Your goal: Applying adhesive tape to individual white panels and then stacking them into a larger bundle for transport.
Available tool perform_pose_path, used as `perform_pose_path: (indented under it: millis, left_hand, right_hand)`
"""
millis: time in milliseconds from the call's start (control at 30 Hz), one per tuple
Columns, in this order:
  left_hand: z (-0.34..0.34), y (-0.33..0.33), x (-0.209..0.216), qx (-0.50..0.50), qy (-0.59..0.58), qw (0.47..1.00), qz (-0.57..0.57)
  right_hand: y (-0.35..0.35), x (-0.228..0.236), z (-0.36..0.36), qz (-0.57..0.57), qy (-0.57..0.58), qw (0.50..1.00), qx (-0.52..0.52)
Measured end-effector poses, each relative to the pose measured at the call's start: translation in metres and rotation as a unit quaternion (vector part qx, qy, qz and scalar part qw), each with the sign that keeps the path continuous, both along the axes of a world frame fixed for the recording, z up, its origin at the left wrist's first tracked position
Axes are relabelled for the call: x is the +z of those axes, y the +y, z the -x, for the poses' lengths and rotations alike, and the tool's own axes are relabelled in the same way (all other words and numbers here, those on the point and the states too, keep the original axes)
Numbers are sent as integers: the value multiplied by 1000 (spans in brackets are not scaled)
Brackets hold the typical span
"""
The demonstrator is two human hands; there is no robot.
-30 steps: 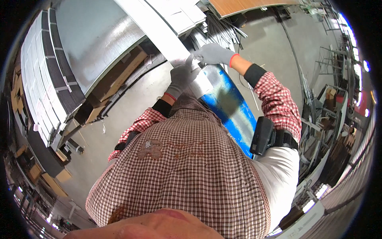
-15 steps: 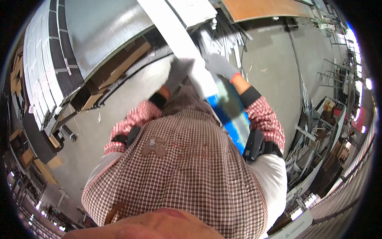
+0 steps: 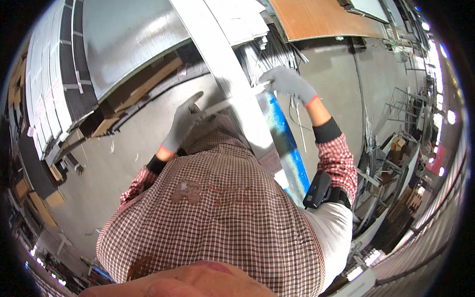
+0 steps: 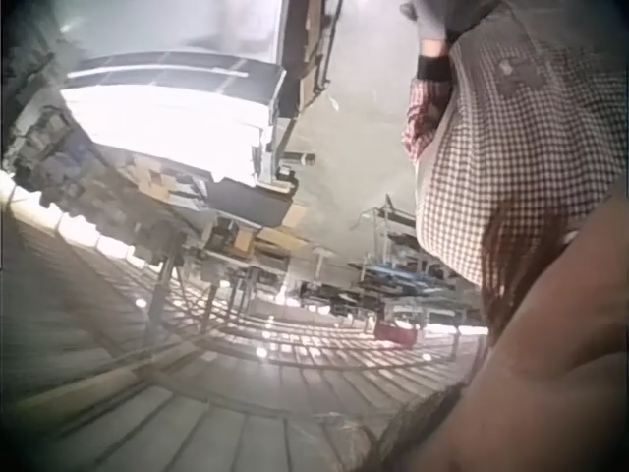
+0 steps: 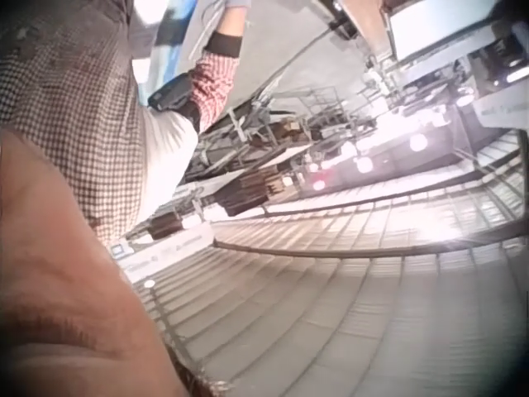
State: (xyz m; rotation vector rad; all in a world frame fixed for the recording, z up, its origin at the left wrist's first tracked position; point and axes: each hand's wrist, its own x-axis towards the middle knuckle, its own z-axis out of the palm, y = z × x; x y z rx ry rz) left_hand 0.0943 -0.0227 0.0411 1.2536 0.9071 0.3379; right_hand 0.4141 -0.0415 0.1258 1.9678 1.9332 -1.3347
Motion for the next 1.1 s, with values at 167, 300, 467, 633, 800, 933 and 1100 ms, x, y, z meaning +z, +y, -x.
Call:
perform_pose_path:
  millis: [167, 300, 467, 633, 800, 933, 1100]
  left_hand:
    - [-97, 10, -131, 35, -89, 995, 10]
    - [-110, 36, -176, -484, 42, 762, -428]
    - [-93, 28, -133, -342, 120, 927, -98]
    - [-42, 31, -62, -72, -194, 968, -140]
    - [-129, 9, -16, -150, 29, 957, -247]
    - [-144, -5, -43, -217, 186, 900, -330]
    - [-140, -11, -64, -128, 84, 909, -388]
  right_hand:
    - [2, -187, -25, -102, 22, 994, 26]
    - [12, -169, 17, 3, 74, 950, -303]
    - [-42, -89, 75, -306, -33, 899, -312]
    - [-58, -107, 113, -321, -266, 892, -176]
    - [-69, -75, 94, -273, 6, 929, -251]
    - [-69, -45, 54, -369, 133, 778, -490]
    - [-1, -35, 35, -68, -8, 997, -33]
